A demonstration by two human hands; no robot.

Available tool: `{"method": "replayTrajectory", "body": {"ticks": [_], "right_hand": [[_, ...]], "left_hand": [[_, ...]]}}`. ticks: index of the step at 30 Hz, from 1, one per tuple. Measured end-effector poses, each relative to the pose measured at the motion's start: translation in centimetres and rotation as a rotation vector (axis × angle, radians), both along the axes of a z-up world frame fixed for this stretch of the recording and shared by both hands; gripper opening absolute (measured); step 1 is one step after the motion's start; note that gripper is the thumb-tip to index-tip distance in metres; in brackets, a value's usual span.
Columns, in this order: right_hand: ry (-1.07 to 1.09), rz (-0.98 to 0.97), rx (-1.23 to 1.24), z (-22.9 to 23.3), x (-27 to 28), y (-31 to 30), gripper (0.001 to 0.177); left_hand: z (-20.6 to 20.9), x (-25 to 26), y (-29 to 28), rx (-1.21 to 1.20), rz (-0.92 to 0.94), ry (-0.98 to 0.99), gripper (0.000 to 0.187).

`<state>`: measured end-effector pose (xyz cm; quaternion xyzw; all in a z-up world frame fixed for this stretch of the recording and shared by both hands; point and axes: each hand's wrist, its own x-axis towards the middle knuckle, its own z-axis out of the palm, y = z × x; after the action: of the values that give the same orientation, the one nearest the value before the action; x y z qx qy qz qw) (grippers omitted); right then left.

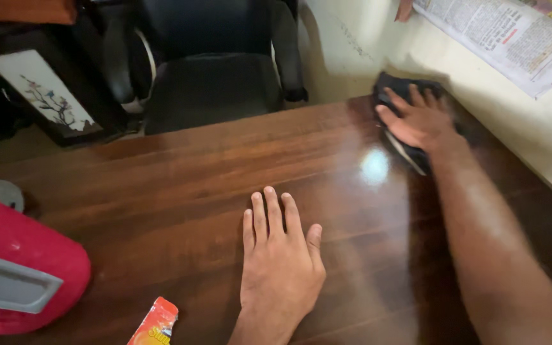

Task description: The person wipes a wooden table with a dark cloth, moving trays of cups and a metal container aside to reach different areas. They repeatedly wipe the table surface and reposition the items, including a red thermos and a small orange packet, before finishing.

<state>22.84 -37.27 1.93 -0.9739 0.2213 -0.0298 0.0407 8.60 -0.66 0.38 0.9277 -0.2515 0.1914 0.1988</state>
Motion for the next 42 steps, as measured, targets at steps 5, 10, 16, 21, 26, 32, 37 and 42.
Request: {"method": "replayTrajectory", "body": {"ticks": [5,10,16,21,26,32,37,42], "right_hand": [[0.008,0.109,-0.004,-0.4,2.1,6.6,0.074],[-0.077,0.319,-0.040,-0.9,2.3,14.5,0.072],[-0.091,0.533,-0.026,-0.5,-1.5,24.1,0.073],[-0.077,0.759,-0.173,-1.1,-7.9,28.6,0.077],[-0.228,0.777,-0.158,-1.5,-10.8,26.0,0.070],[-0.118,0.301,-0.060,-1.5,-12.6,15.1,0.084],[-0.042,-0.009,-0.064,-1.9,-19.8,3.0,0.092],[-0.092,-0.138,-0.081,-2.7,-28.9,-2.6,0.081]], "left_hand": [[-0.2,0.0,0.1,-0.025,0.014,0.000,0.062],[0.4,0.2,0.6,-0.444,-0.007,0.151,0.065],[1.6,0.8,2.5,-0.833,-0.046,-0.087,0.043],[2.6,0.6,3.9,-1.010,-0.097,-0.203,0.036],[2.5,-1.1,3.7,-0.854,-0.052,-0.132,0.045],[1.0,-4.7,2.9,-0.458,-0.089,0.101,0.066],[1.6,-7.1,3.6,-0.324,-0.134,0.191,0.073],[1.9,-8.4,5.6,-0.272,-0.126,0.323,0.073]]}}
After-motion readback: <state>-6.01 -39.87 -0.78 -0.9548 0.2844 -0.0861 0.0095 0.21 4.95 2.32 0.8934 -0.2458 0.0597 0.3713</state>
